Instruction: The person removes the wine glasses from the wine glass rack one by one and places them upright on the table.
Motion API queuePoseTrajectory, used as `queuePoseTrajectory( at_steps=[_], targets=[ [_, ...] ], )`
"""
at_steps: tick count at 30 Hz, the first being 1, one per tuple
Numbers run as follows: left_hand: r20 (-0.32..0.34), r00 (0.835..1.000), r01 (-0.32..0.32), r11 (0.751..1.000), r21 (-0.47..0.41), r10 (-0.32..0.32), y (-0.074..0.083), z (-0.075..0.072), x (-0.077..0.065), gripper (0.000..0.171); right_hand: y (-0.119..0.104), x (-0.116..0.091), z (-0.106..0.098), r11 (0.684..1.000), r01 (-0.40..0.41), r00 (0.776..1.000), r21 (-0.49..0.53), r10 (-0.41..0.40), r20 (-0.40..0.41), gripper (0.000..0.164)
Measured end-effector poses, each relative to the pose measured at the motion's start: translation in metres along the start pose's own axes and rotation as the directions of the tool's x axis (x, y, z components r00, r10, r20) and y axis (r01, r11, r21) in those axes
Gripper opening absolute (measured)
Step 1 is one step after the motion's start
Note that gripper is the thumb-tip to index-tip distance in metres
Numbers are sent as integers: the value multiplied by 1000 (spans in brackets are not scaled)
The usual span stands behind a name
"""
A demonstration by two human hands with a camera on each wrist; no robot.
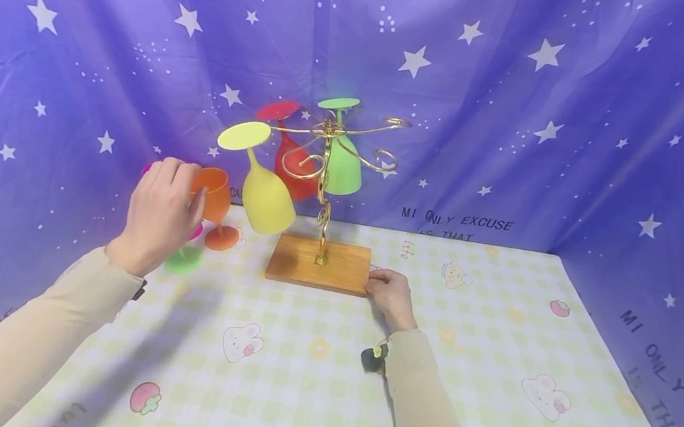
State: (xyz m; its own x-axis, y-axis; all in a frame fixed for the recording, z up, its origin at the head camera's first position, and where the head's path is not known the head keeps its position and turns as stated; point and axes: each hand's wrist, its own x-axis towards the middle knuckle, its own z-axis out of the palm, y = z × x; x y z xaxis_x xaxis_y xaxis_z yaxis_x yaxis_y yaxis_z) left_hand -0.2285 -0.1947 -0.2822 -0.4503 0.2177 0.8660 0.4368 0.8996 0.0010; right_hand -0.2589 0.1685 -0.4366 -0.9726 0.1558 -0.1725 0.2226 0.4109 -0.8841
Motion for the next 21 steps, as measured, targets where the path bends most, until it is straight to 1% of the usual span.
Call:
queuePoseTrajectory(
  at_steps=[1, 5, 9, 14, 21],
  targets=[
    [-13, 1000, -1, 1000, -14, 1, 2, -1, 3, 12, 0, 0, 0, 1000, -1, 1000, -2, 1, 0, 27],
    [-30, 999, -18, 998, -65, 16, 7, -5, 13, 15, -1, -1, 0, 1000, -6, 1000, 7, 6, -3, 27],
    [-46, 998, -48, 994, -103, 43, 12, -7, 22, 17, 0, -1, 0, 1000, -7, 1000, 15, 7, -9, 27],
    [-56, 995, -85, 991, -106, 80, 17, -7, 31, 20, 0, 0, 0, 1000, -6, 1000, 17, 6, -5, 26],
    [-78, 991, -122, 985, -118, 113, 18, -4, 39, 21, 0, 0, 0, 1000, -8, 1000, 15, 9, -6, 26]
  ],
)
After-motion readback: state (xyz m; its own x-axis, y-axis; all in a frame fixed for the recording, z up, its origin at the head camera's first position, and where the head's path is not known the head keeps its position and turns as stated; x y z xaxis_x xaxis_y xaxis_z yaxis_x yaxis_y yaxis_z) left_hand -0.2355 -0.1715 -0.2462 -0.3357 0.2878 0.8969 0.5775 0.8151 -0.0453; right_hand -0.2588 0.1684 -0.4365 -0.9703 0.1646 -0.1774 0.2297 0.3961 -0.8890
